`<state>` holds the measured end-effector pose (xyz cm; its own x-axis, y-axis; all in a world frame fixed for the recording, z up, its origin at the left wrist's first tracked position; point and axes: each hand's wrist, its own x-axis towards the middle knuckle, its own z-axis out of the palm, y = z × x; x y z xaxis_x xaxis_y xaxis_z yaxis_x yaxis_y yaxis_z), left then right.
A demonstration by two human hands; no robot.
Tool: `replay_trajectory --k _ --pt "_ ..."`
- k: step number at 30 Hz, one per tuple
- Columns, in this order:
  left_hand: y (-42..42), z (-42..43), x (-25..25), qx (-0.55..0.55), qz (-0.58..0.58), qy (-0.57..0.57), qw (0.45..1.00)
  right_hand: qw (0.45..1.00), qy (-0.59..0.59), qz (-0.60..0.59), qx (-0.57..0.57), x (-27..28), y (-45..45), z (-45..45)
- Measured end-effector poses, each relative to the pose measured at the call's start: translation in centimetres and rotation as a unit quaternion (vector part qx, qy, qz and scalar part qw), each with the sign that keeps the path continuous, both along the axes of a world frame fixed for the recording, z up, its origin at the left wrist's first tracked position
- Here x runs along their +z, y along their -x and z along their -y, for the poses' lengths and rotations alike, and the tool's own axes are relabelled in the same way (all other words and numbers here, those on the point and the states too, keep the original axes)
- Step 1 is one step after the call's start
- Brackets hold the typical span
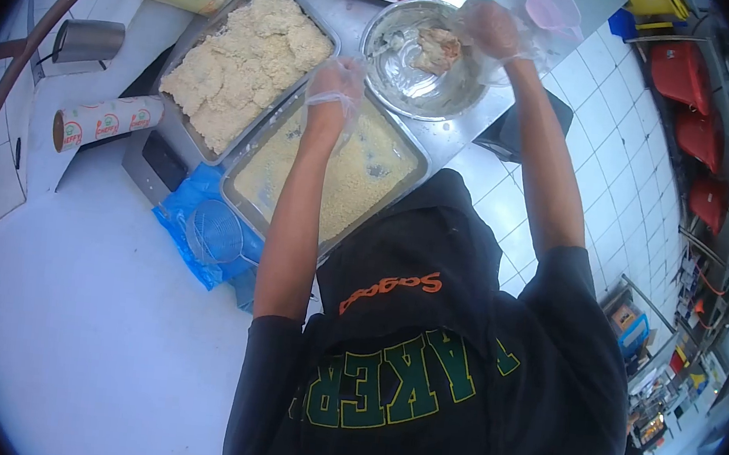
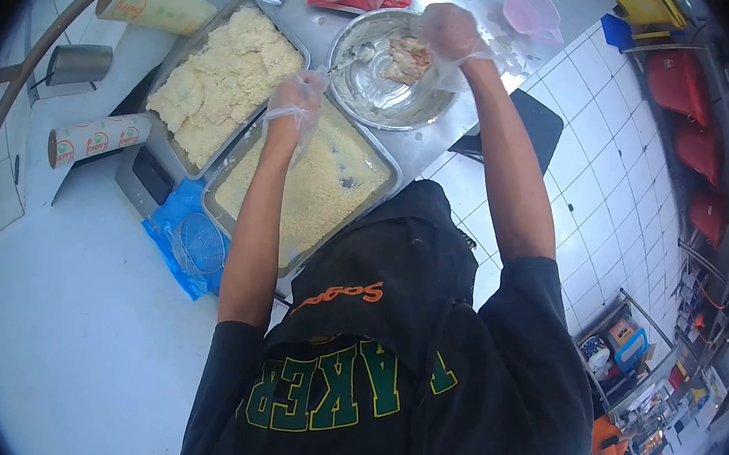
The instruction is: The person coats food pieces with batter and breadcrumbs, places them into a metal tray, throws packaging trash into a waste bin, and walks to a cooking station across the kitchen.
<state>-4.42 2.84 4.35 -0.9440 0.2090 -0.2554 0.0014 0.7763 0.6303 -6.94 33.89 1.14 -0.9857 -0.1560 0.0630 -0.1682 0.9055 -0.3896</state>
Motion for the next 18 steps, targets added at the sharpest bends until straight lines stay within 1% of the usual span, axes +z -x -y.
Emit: replay_trajectory --k 1,3,4,5,7,8,9,10,11,12,14,15,16,17,18 --pt "0.1 0.0 0.2 -0.006 0.004 0.0 1.0 0.999 0.039 -0.029 -0.005 -2.4 0.1 1.1" --pt "0.4 -0.3 0.6 -0.011 0.015 -0.006 1.0 0.995 -0.085 0.023 -0.05 -8.6 0.2 2.6" --pt "0.4 -0.5 0.6 -0.004 0.029 -0.015 0.999 0.985 -0.075 0.077 -0.137 -8.2 -1.0 3.9" --pt "0.3 -0.6 0.5 -0.006 0.028 -0.017 0.999 0.985 -0.077 0.076 -0.138 -7.3 -1.6 3.9" --pt "0.6 0.1 -0.4 -0.019 -0.011 -0.003 1.0 0.986 -0.015 0.078 -0.147 -4.1 -0.1 4.3" --pt "0.4 0.5 0.0 -0.013 -0.008 0.003 1.0 0.987 -0.011 0.081 -0.14 -2.9 -0.2 5.0" --pt "0.2 0.1 0.9 -0.01 0.008 0.007 1.0 0.99 -0.105 0.089 -0.032 -1.6 -0.8 5.2" --pt "0.2 -0.3 1.3 -0.011 0.021 0.008 1.0 0.973 -0.2 0.092 0.074 -1.2 -1.2 4.7" --pt "0.1 -0.5 1.6 -0.015 0.019 0.007 1.0 0.986 -0.053 0.12 -0.105 -5.8 -0.8 3.7" --pt "0.0 -0.5 1.5 -0.011 0.031 0.014 0.999 0.986 -0.055 0.118 -0.107 -5.9 -1.3 3.1" --pt "0.6 -0.6 1.1 0.01 0.037 0.015 0.999 0.992 0.024 -0.006 -0.122 -6.1 -0.3 1.9" --pt "0.3 -0.5 0.7 0.012 0.017 0.002 1.0 0.993 0.026 -0.003 -0.113 -6.2 0.1 2.2" --pt "0.0 -0.2 0.3 0.009 -0.002 -0.009 1.0 0.995 -0.01 0.033 -0.095 -6.4 0.3 2.4" --pt "0.0 -0.1 0.1 0.006 -0.001 -0.007 1.0 0.993 -0.048 0.065 -0.082 -6.4 0.3 2.2" --pt "0.0 -0.3 0.2 0.011 0.01 -0.012 1.0 0.993 -0.048 0.065 -0.087 -7.1 -0.2 2.0"
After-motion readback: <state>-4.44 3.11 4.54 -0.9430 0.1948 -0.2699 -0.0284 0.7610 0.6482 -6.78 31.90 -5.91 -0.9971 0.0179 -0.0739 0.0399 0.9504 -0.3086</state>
